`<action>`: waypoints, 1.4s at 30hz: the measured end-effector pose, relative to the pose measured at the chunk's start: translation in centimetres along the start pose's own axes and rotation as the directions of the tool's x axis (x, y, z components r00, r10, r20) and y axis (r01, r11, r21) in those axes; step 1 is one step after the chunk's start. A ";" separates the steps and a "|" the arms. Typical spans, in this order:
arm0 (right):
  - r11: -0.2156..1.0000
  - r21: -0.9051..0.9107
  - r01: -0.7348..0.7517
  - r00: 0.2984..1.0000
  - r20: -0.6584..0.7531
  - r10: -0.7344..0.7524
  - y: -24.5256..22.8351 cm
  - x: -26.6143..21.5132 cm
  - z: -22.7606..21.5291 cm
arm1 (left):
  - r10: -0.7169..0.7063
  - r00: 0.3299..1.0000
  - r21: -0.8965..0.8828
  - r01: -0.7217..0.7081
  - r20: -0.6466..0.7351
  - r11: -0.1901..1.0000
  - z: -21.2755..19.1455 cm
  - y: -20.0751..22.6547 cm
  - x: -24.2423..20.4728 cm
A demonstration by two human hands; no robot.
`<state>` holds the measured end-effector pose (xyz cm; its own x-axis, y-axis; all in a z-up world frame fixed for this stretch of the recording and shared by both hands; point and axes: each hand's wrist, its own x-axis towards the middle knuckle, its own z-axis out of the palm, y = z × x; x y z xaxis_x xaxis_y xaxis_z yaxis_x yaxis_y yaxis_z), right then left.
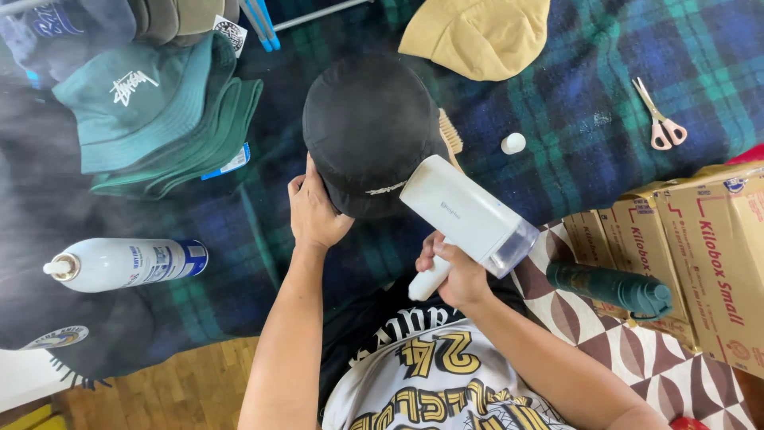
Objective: Cleaning and drying a bucket hat using a hair dryer and a brush on a workspace.
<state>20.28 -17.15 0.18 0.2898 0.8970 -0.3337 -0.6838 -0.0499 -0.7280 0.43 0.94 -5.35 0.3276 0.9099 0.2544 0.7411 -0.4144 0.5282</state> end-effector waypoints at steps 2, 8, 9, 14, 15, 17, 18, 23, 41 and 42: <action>0.996 0.069 -0.057 0.997 -0.047 0.061 0.4 0.1 0.0 | -0.005 1.000 -0.002 0.005 0.006 1.000 -0.1 0.2 0.1; 0.953 0.235 -0.189 0.971 -0.098 0.217 -0.7 -0.5 1.4 | -0.019 0.999 0.002 0.019 0.027 1.000 -0.6 0.7 0.2; 0.946 0.259 -0.195 0.972 -0.078 0.221 -0.9 -0.7 1.7 | -0.026 0.999 0.002 0.026 0.030 1.000 -0.8 0.9 0.2; 0.936 0.284 -0.206 0.969 -0.071 0.235 0.1 0.0 1.0 | -0.046 0.997 0.001 0.046 0.061 0.999 -0.8 0.7 0.3; 0.929 0.300 -0.216 0.964 -0.085 0.251 0.3 0.2 0.7 | -0.044 0.997 0.010 0.043 0.064 0.999 -0.6 0.7 0.4; 0.922 0.309 -0.235 0.957 -0.091 0.275 0.0 0.4 0.3 | -0.054 0.996 -0.002 0.054 0.072 0.999 -0.7 0.7 0.5; 0.913 0.318 -0.254 0.949 -0.098 0.298 -0.1 0.4 0.1 | -0.063 0.995 -0.014 0.064 0.082 0.998 -0.7 0.7 0.4; 0.941 0.270 -0.204 0.971 -0.066 0.230 -2.4 0.3 1.1 | -0.053 0.996 -0.004 0.054 0.071 0.999 -0.4 0.6 0.3; 0.993 0.059 -0.100 0.990 -0.096 0.105 -3.7 0.5 0.8 | -0.076 0.993 0.002 0.076 0.091 0.997 -1.3 1.6 0.3; 0.994 0.062 -0.095 0.989 -0.105 0.101 -3.2 0.6 0.4 | -0.081 0.991 0.010 0.080 0.104 0.997 -1.4 1.7 0.5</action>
<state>22.37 -16.22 2.58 0.2876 0.8365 -0.4664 -0.7487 -0.1074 -0.6542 1.00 0.67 -3.18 0.3261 0.9370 0.1252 0.7710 -0.3402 0.5383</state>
